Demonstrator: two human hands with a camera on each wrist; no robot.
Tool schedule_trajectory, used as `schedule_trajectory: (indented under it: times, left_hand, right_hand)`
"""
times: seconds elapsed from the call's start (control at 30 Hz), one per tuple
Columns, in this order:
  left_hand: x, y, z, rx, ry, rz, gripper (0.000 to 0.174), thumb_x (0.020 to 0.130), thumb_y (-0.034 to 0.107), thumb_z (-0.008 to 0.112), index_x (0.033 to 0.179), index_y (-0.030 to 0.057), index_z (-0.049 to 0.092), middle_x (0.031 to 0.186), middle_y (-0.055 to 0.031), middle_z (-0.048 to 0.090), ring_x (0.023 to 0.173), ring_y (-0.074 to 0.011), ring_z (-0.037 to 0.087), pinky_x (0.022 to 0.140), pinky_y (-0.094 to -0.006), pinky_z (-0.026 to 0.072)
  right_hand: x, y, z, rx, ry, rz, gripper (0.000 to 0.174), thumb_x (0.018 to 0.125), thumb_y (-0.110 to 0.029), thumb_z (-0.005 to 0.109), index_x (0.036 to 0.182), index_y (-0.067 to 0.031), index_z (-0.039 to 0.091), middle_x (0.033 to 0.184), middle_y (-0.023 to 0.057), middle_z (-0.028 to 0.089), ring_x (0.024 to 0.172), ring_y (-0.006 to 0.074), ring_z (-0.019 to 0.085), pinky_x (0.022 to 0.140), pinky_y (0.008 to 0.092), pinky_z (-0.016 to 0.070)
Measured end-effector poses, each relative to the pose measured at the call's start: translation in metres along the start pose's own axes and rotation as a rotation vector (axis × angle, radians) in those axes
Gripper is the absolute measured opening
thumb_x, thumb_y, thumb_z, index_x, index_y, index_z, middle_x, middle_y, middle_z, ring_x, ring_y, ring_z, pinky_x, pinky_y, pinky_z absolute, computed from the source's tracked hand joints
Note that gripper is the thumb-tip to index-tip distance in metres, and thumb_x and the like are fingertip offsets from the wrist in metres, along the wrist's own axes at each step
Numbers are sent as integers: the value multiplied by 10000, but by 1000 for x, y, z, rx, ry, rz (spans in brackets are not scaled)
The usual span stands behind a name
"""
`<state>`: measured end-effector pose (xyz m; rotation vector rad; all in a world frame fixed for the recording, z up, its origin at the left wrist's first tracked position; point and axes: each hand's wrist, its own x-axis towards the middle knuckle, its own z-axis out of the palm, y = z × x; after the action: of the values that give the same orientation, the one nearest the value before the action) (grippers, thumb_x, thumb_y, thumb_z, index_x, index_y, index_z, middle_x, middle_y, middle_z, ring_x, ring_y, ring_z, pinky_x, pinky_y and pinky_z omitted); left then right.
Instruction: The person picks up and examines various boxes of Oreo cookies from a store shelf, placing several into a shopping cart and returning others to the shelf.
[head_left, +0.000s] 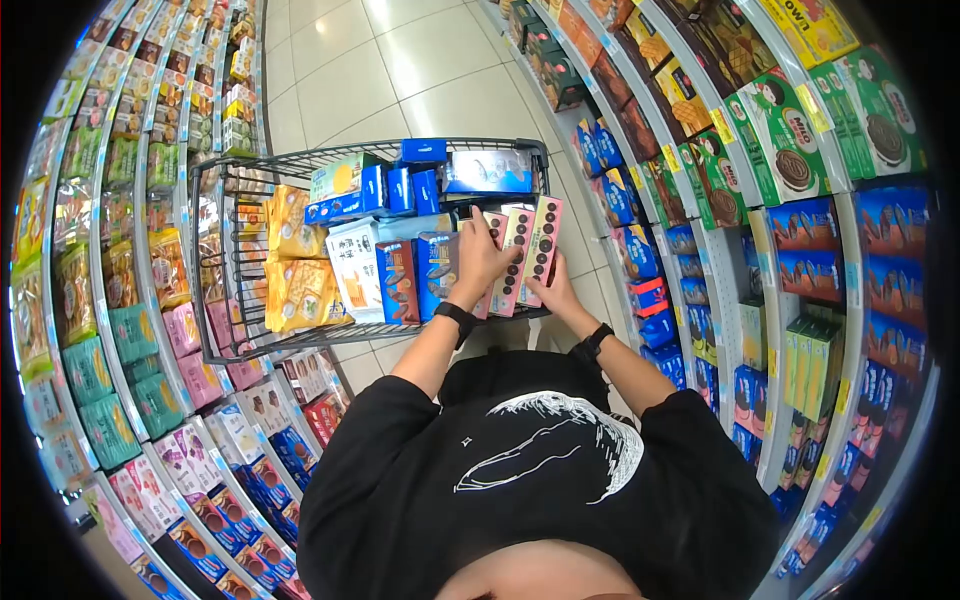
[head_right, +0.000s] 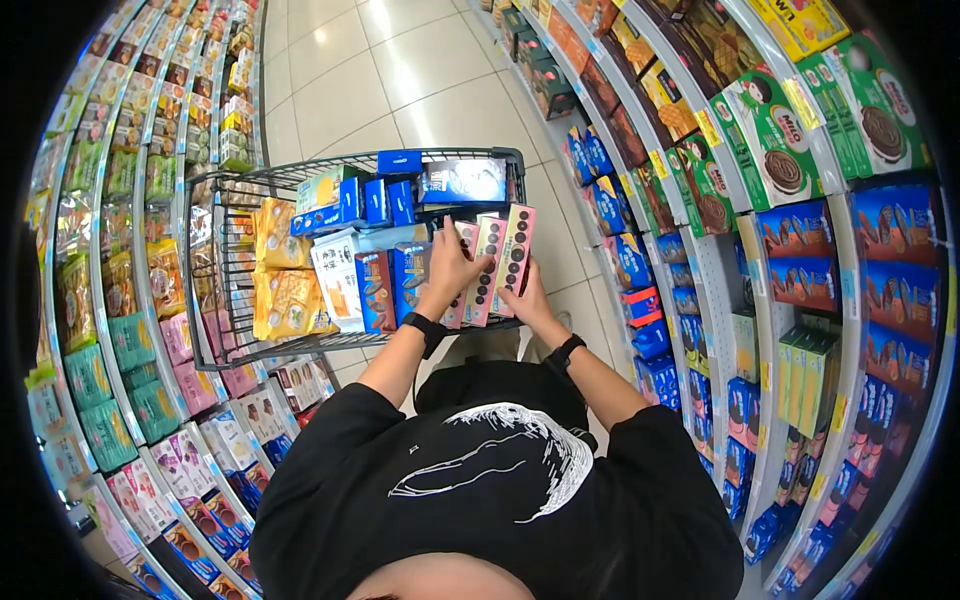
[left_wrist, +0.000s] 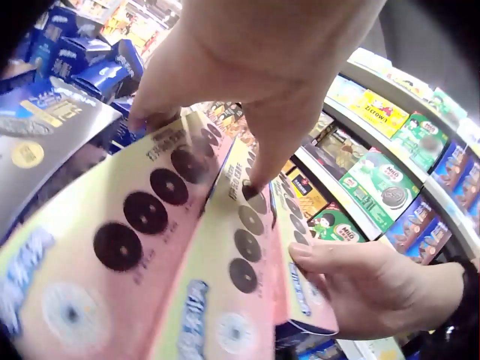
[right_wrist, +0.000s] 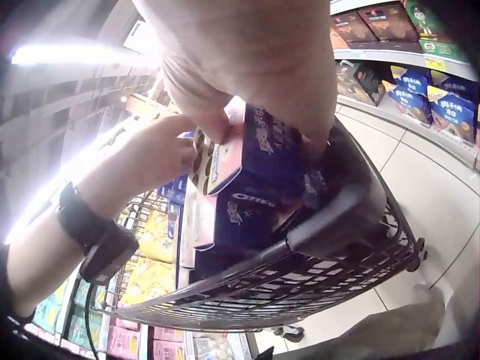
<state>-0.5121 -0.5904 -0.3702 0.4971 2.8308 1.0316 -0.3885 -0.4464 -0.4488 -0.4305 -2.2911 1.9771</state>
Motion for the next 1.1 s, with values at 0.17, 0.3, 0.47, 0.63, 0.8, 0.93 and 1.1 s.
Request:
schedule_trajectory:
  times: [0.17,0.3,0.47,0.63,0.8,0.93,1.1]
  left_hand:
    - [-2,-7,7,-275,-29,-139,749,690,219,819,1293,-81,492,1122,-186,597,975,-269,625,802,-345,522]
    - [4,-13,-16,-759,-417,-374,519,796,55,713,1285,4,546,1084,-96,668,926,-147,649,778,-268,519]
    - [-3,-8,-31,-1119,-580,-429,729,822,-12,690,1455,46,332,1188,-88,623,1009,-152,628,833,-301,537]
    - [-10,-5,-31,-1188,-626,-497,685,849,-36,649,1435,70,311,1221,-110,594,1008,-201,643,826,-344,572]
    - [-25,13,-37,-1401,-586,-469,652,852,56,653,1410,58,316,1219,-116,595,993,-200,653,819,-338,574]
    - [-39,59,-40,-1518,-639,-406,668,820,134,691,1393,31,365,1243,-110,592,1031,-219,647,877,-346,554]
    - [-64,112,-19,-1515,-861,-371,713,791,137,712,1397,17,356,1247,-109,595,1046,-213,645,894,-340,553]
  right_hand:
    - [-18,-27,-8,153,13,81,985,764,-51,760,1471,3,75,1329,204,424,1260,268,461,1034,381,421]
    - [-21,-50,-8,135,81,41,1023,740,-98,786,1468,24,77,1310,184,443,1188,264,489,976,383,451]
    - [-13,-52,-10,156,119,-10,1048,717,-148,799,1480,25,103,1299,178,464,1167,265,491,973,377,421]
    - [-11,-90,-23,-19,82,-80,1069,744,-165,778,1516,-5,57,1401,256,391,1335,305,391,1061,392,378]
    - [-22,-198,-53,-288,100,-250,1059,709,-288,798,1502,2,159,1340,272,477,1232,368,513,1026,398,413]
    - [-58,-247,-81,-230,133,-204,1062,697,-354,790,1506,-9,194,1481,248,345,1376,344,358,1122,398,289]
    - [-128,-248,-122,-168,277,-203,1094,726,-431,793,1499,15,161,1494,239,317,1377,335,351,1123,407,276]
